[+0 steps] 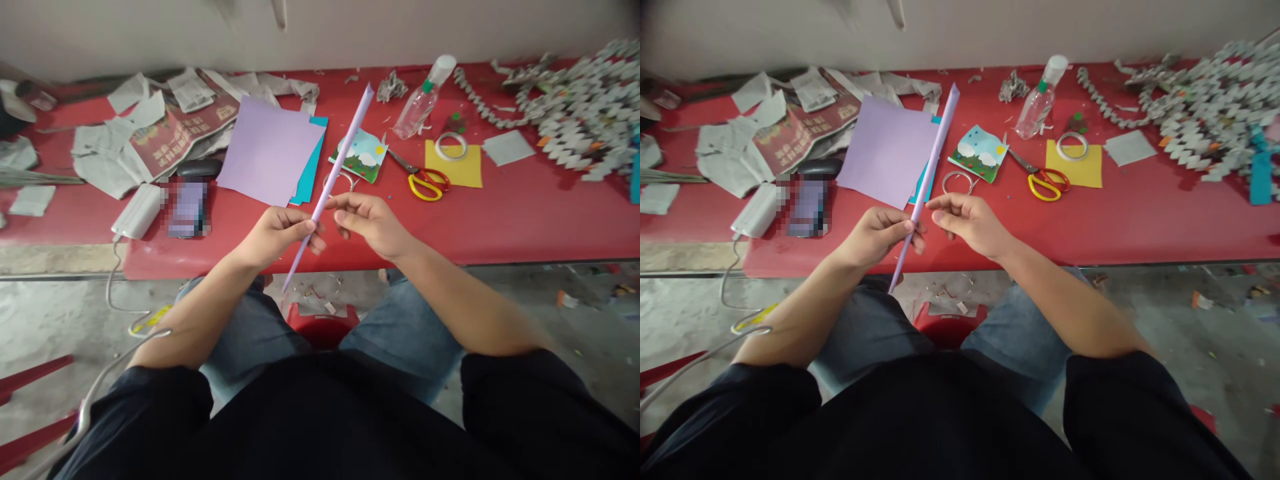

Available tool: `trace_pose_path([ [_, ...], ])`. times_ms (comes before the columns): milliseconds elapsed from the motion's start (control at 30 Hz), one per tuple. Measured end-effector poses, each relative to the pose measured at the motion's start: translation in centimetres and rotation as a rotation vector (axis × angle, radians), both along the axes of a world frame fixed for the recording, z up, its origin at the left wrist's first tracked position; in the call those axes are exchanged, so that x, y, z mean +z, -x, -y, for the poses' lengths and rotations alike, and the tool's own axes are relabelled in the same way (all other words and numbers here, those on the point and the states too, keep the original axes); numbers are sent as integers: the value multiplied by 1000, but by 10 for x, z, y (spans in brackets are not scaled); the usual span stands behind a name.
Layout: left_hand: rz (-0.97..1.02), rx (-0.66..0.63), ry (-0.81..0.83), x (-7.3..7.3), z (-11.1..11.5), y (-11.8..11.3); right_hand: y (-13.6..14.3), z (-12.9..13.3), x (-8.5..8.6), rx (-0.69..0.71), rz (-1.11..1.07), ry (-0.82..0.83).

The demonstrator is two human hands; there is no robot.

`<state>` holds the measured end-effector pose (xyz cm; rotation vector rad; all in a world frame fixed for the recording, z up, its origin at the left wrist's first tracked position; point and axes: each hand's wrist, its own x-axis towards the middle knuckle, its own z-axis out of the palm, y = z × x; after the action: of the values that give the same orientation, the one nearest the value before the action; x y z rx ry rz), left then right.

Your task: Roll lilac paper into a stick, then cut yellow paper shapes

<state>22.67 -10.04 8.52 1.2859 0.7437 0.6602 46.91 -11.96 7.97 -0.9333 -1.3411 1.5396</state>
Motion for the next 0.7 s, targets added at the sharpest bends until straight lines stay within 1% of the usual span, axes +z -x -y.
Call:
trace_pose_path([
  [133,74,-120,104,-4,3,-3,11,7,-2,66,-93,-13],
  [267,165,-194,195,-9,6,-7,16,10,-6,107,-162,35],
  [367,187,-242,223,-11,6,-8,16,11,-9,110,-154,23],
  [533,47,-235,117,-7,3,-6,16,9,-12,89,-44,-37],
  [700,-40,-142,55,-5,4,-9,19,7,-16,80,-39,-67],
])
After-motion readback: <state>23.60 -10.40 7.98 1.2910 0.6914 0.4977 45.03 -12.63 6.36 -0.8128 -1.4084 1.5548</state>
